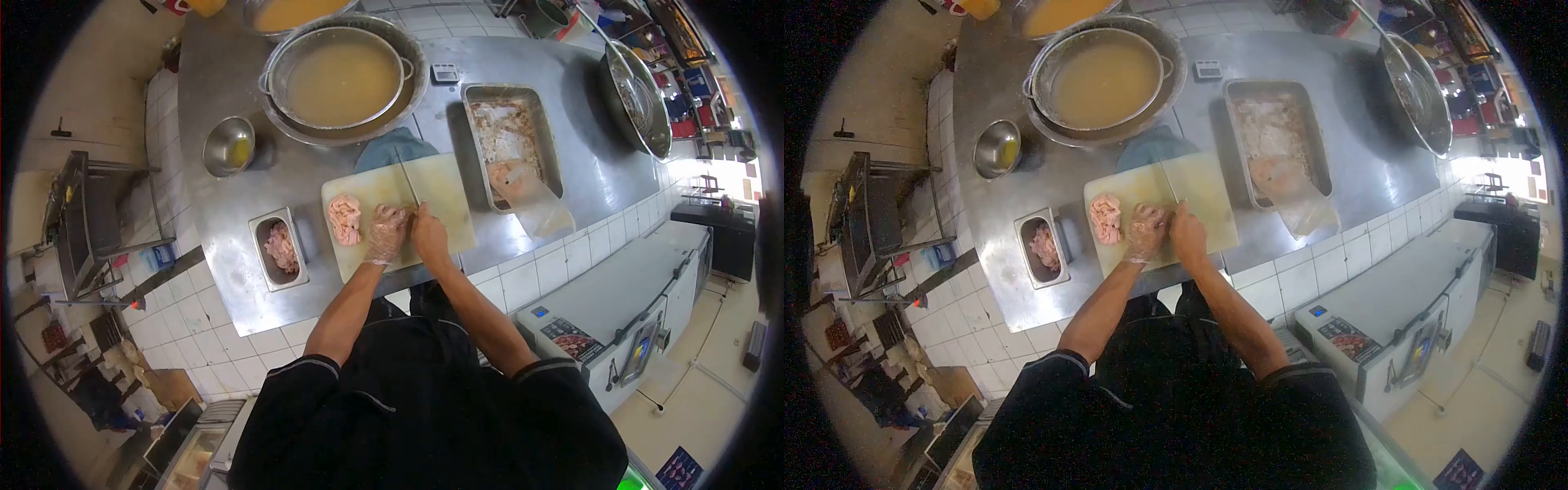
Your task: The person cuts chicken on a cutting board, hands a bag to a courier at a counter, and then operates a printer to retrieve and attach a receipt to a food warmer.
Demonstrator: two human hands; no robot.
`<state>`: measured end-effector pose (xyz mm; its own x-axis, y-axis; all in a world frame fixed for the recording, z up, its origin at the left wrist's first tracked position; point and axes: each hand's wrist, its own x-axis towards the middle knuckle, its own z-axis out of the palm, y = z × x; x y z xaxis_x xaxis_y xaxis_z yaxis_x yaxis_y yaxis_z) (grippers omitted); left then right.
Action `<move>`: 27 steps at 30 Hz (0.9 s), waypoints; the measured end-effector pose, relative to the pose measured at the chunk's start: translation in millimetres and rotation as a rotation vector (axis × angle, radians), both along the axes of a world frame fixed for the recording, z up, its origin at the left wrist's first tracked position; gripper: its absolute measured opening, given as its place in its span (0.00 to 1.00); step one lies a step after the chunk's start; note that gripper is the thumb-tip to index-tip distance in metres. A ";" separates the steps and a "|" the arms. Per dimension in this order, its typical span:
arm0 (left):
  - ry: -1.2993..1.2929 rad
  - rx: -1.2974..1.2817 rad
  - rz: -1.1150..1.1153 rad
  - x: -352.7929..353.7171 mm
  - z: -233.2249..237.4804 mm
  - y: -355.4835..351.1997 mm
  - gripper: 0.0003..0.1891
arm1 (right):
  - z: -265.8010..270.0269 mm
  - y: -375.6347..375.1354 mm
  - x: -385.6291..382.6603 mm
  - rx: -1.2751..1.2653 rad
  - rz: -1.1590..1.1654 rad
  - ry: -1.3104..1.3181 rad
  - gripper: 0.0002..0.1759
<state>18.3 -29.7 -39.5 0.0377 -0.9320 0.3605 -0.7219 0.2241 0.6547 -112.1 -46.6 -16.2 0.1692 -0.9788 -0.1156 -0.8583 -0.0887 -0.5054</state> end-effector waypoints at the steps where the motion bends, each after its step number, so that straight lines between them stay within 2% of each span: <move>1: 0.011 -0.007 -0.003 -0.8 1.0 0.1 0.11 | 2.5 0.8 1.9 0.033 -0.016 0.024 0.20; 9: -0.087 -0.065 -0.013 -2.9 -23.4 -3.4 0.12 | 11.2 31.9 -14.5 0.135 -0.023 -0.031 0.21; 11: -0.094 -0.090 -0.024 -2.5 -25.4 -5.2 0.12 | -0.8 47.7 -25.8 0.136 -0.025 -0.054 0.20; 14: -0.107 -0.131 -0.019 -2.9 -24.1 -6.4 0.11 | 13.2 77.1 -39.2 0.278 -0.060 -0.006 0.20; 17: -0.129 -0.162 0.011 -5.1 -18.3 -3.9 0.10 | 37.6 100.9 -50.7 0.305 -0.057 0.034 0.20; 20: -0.144 -0.153 0.039 -8.5 -18.6 -0.3 0.11 | 24.8 122.2 -65.8 0.304 -0.059 0.022 0.21; 24: -0.135 -0.196 0.064 -7.7 -21.0 -3.1 0.10 | 41.1 140.7 -71.1 0.317 -0.072 0.029 0.15; 27: -0.121 -0.290 0.067 -9.2 -22.6 -6.0 0.05 | 45.0 147.2 -81.2 0.325 -0.068 0.043 0.11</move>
